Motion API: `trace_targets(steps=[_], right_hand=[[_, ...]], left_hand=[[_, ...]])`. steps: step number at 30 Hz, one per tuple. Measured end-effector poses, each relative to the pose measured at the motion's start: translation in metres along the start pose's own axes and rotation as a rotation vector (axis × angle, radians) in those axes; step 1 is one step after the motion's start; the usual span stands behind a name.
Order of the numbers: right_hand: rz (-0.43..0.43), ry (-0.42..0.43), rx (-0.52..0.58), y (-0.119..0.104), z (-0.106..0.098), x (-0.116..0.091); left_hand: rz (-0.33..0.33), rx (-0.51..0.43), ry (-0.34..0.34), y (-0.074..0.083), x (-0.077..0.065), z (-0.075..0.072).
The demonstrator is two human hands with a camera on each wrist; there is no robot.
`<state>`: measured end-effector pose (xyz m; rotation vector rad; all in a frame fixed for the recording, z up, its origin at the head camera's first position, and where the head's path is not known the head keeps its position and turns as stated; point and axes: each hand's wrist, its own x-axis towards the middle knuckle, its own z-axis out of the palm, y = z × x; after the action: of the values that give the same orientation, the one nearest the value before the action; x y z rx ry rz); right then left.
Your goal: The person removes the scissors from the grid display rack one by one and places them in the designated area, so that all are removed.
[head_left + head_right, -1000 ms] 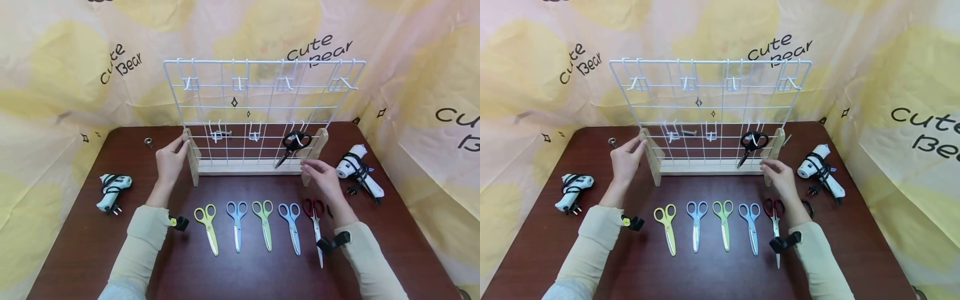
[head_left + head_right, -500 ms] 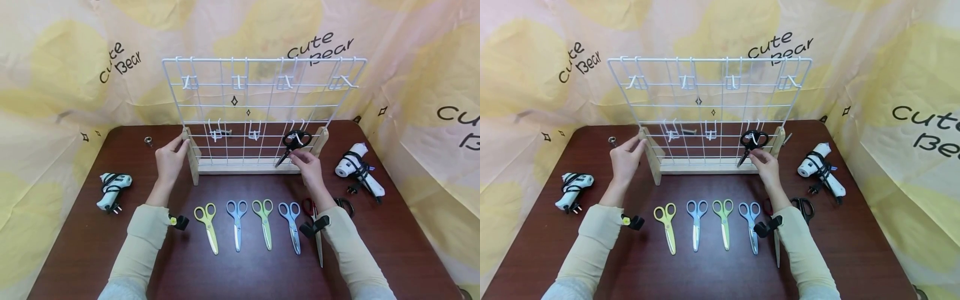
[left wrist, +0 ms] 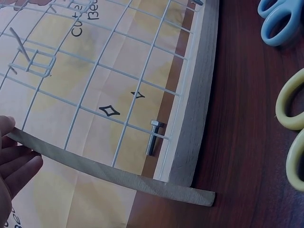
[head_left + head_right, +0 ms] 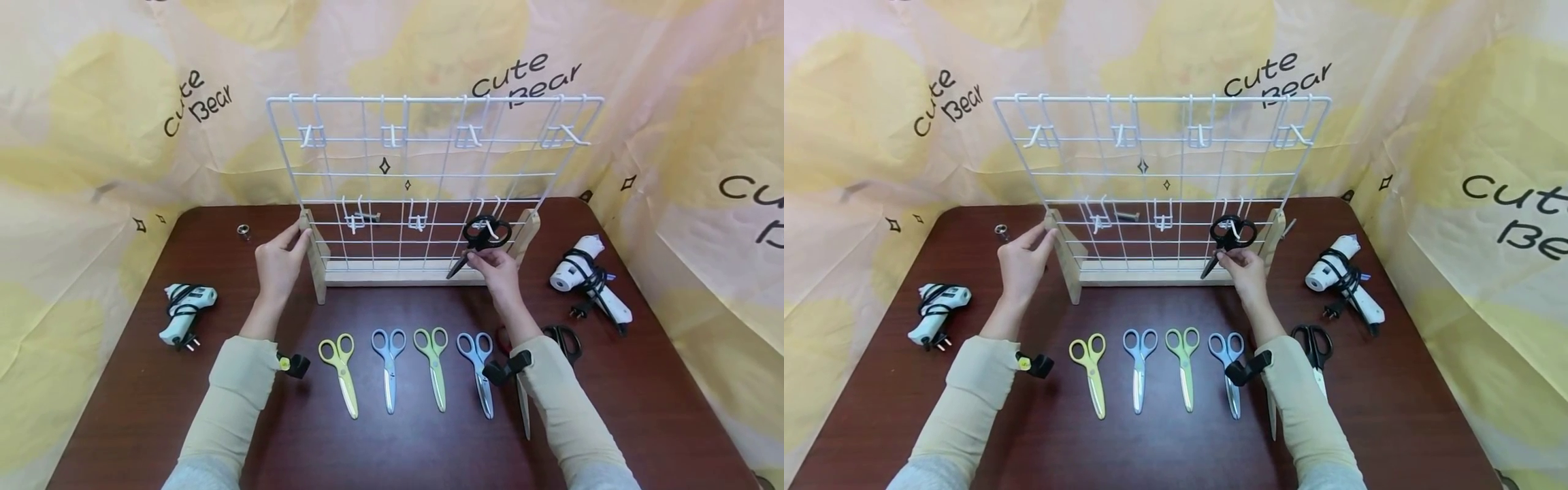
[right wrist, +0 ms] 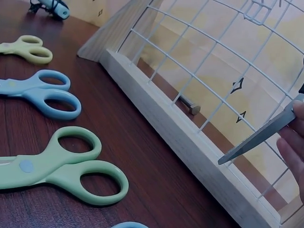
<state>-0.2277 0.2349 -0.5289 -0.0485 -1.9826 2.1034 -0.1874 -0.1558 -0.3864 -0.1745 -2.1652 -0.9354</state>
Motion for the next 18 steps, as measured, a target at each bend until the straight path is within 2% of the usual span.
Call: trace_targets(steps=[3,11,18], right_hand=[[0.004,0.006,0.077,0.000,-0.001,-0.005],[-0.017,0.032,0.064,-0.005,-0.014,-0.023],[-0.028,0.084,-0.102,-0.024,-0.039,-0.051]], left_hand=[[-0.002,-0.009,0.001,0.001,0.000,0.000],[0.000,-0.016,-0.011,0.002,0.000,0.000],[-0.012,-0.024,0.003,0.003,0.001,-0.001]])
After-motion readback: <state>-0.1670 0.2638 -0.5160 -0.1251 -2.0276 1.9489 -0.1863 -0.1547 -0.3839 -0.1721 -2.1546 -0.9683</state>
